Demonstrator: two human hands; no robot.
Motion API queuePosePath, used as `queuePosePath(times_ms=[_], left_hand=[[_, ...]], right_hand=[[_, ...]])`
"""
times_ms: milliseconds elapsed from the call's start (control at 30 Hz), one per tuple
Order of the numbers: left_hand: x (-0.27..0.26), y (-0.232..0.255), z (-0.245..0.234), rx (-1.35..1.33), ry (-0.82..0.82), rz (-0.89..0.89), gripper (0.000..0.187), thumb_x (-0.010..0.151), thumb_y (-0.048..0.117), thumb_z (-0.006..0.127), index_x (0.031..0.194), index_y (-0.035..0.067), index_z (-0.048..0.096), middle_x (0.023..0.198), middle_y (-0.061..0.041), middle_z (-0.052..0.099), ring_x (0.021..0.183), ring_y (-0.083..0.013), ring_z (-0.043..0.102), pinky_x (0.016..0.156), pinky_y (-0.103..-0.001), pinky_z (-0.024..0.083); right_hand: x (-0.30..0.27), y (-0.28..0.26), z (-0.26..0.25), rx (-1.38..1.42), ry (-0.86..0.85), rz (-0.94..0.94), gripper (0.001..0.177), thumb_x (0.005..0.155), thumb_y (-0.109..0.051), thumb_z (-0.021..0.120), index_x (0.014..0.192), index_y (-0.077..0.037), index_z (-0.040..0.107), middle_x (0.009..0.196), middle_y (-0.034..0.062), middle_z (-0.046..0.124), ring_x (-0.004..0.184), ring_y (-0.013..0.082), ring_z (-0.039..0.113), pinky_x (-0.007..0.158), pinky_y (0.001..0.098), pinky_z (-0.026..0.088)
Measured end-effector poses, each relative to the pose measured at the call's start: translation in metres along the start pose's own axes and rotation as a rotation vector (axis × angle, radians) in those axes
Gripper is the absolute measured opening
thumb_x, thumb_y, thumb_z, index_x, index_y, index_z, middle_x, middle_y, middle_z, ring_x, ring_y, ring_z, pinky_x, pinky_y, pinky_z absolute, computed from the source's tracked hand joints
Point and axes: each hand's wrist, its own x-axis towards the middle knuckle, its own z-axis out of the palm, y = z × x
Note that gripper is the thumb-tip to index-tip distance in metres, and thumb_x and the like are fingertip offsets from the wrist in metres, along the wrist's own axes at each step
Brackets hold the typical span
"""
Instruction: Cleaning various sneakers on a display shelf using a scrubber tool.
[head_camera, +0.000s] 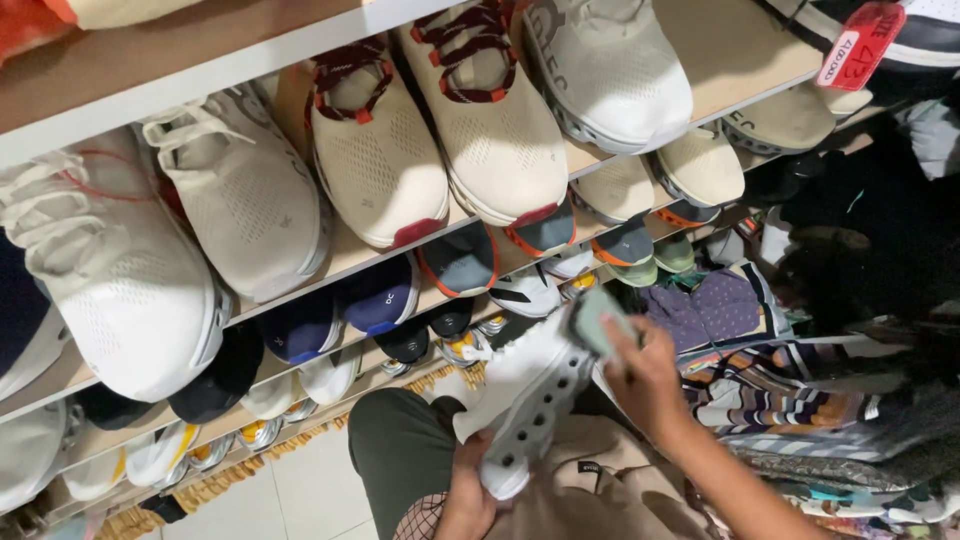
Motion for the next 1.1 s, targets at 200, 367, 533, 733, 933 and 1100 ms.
queuePosePath(times_ms=[200, 367, 533, 733, 933, 1100], left_hand=[[-0.005, 0.015, 0.017, 0.507, 0.240, 0.369, 0.043, 0.084, 0.001, 0.065, 0.124, 0.004, 0.050, 0.112, -0.010, 0.062, 0.100, -0.0210, 0.063, 0.084, -0.037, 0.054], [-0.011, 0.011, 0.010, 0.476, 0.181, 0.391, 0.067, 0.071, -0.006, 0.072, 0.130, 0.008, 0.045, 0.112, -0.014, 0.063, 0.100, -0.0223, 0.066, 0.085, -0.037, 0.056], [-0.023, 0.016, 0.042, 0.444, 0.182, 0.364, 0.073, 0.069, -0.004, 0.075, 0.133, 0.006, 0.043, 0.111, -0.015, 0.063, 0.098, -0.0233, 0.066, 0.083, -0.038, 0.057], [-0.031, 0.012, 0.035, 0.556, 0.162, 0.285, 0.063, 0.068, -0.004, 0.073, 0.124, 0.006, 0.045, 0.101, -0.018, 0.063, 0.092, -0.0271, 0.065, 0.077, -0.039, 0.056], [-0.023, 0.004, 0.027, 0.709, 0.009, 0.500, 0.069, 0.062, -0.008, 0.081, 0.120, 0.007, 0.045, 0.105, -0.010, 0.062, 0.098, -0.0175, 0.063, 0.086, -0.032, 0.054], [-0.041, 0.019, 0.067, 1.062, 0.161, 0.483, 0.072, 0.056, 0.003, 0.086, 0.120, 0.009, 0.053, 0.103, -0.015, 0.069, 0.093, -0.0207, 0.067, 0.083, -0.032, 0.055]], right_hand=[[-0.022, -0.038, 0.020, 0.022, -0.245, -0.318, 0.063, 0.071, -0.013, 0.069, 0.133, -0.024, 0.065, 0.116, 0.0244, 0.065, 0.107, 0.0407, 0.060, 0.083, 0.0525, 0.048], [0.009, 0.041, 0.012, -0.312, -0.135, 0.021, 0.058, 0.080, -0.010, 0.068, 0.137, -0.022, 0.064, 0.120, 0.0276, 0.063, 0.106, 0.0421, 0.059, 0.085, 0.0551, 0.046], [-0.010, -0.024, 0.009, -0.003, -0.146, -0.179, 0.063, 0.078, -0.010, 0.062, 0.141, -0.014, 0.060, 0.124, 0.0270, 0.061, 0.109, 0.0442, 0.058, 0.092, 0.0544, 0.048], [-0.019, 0.040, 0.015, -0.164, -0.108, -0.141, 0.062, 0.077, -0.011, 0.066, 0.138, -0.019, 0.061, 0.123, 0.0273, 0.062, 0.110, 0.0435, 0.060, 0.090, 0.0537, 0.048], [-0.047, 0.032, 0.018, -0.027, -0.078, -0.031, 0.058, 0.088, -0.016, 0.064, 0.145, -0.015, 0.055, 0.126, 0.0259, 0.060, 0.108, 0.0431, 0.058, 0.094, 0.0496, 0.049], [-0.075, 0.125, 0.043, -0.208, -0.146, 0.173, 0.057, 0.086, -0.016, 0.067, 0.142, -0.016, 0.061, 0.120, 0.0243, 0.064, 0.108, 0.0426, 0.060, 0.095, 0.0481, 0.050]])
